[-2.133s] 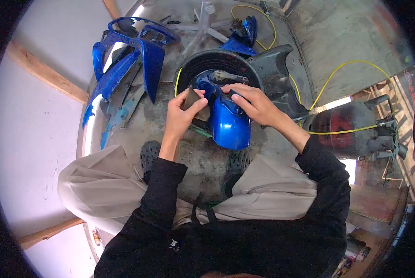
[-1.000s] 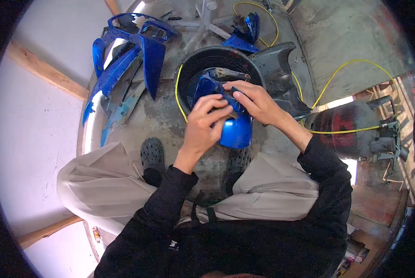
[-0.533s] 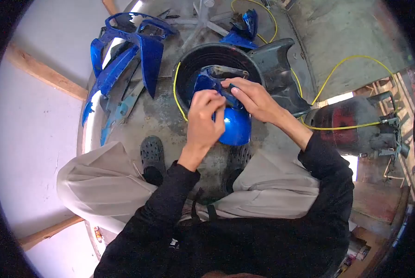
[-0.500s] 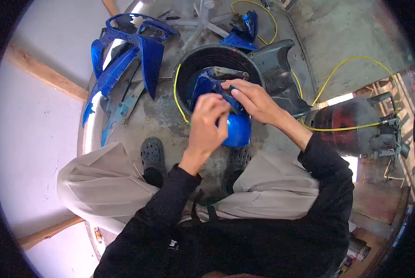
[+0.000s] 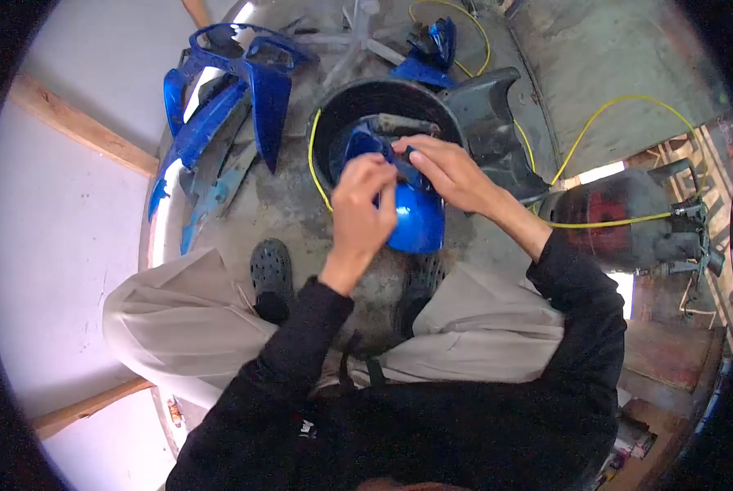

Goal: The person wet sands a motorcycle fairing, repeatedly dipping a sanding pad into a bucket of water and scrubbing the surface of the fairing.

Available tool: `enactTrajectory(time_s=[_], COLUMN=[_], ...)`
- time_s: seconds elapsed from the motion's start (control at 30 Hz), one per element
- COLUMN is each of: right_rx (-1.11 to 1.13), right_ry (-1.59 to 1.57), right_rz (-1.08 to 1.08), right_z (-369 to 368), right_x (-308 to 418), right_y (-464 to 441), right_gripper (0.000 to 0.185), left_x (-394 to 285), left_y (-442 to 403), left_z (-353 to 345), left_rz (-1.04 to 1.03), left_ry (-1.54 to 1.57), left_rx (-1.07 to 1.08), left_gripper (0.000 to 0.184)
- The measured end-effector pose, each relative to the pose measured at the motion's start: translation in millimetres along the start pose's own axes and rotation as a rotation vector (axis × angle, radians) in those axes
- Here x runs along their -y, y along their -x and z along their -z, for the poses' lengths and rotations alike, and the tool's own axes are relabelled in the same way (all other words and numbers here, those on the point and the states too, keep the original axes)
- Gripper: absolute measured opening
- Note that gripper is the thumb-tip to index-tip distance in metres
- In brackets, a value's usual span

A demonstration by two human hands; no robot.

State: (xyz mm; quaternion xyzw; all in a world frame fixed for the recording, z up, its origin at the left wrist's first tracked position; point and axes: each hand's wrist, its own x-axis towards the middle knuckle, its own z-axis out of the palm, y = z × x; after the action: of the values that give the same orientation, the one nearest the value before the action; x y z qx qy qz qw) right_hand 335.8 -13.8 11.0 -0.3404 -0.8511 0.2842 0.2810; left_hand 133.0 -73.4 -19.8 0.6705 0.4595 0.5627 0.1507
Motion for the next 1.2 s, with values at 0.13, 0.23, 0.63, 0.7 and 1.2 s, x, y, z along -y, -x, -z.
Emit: enactTrajectory(time_s=[0.13, 0.23, 0.63, 0.7, 1.2], right_rx=[0.008, 0.010, 0.069, 0.057, 0.029], right_ry=[-0.003, 0.000, -0.016, -0.036, -0.045], right_rz=[0.003, -0.002, -0.043, -0.048, -0.026], right_z=[2.8, 1.8, 12.8, 8.8, 8.9], right_x=[2.5, 2.7, 7.3, 7.6, 10.6], right_y=[-5.1, -0.1, -10.4, -6.4, -8.0], right_gripper=[0.040, 0.039, 0.041, 0.042, 0.040], left_x=[-23.4, 1.0, 47.6, 43.9, 25.4], left_y=[14.7, -6.6, -11.6, -8.1, -10.6], left_z=[-1.1, 1.2, 30.3, 30.8, 29.8], left_rz=[-0.047, 0.119, 0.454, 0.553, 0.489], left_ry=[0.046, 0.009, 0.026, 0.216, 0.422], left_rx=[0.071, -0.046, 0.106, -0.017, -0.008], left_gripper=[0.016, 0.013, 0.020, 0.021, 0.018])
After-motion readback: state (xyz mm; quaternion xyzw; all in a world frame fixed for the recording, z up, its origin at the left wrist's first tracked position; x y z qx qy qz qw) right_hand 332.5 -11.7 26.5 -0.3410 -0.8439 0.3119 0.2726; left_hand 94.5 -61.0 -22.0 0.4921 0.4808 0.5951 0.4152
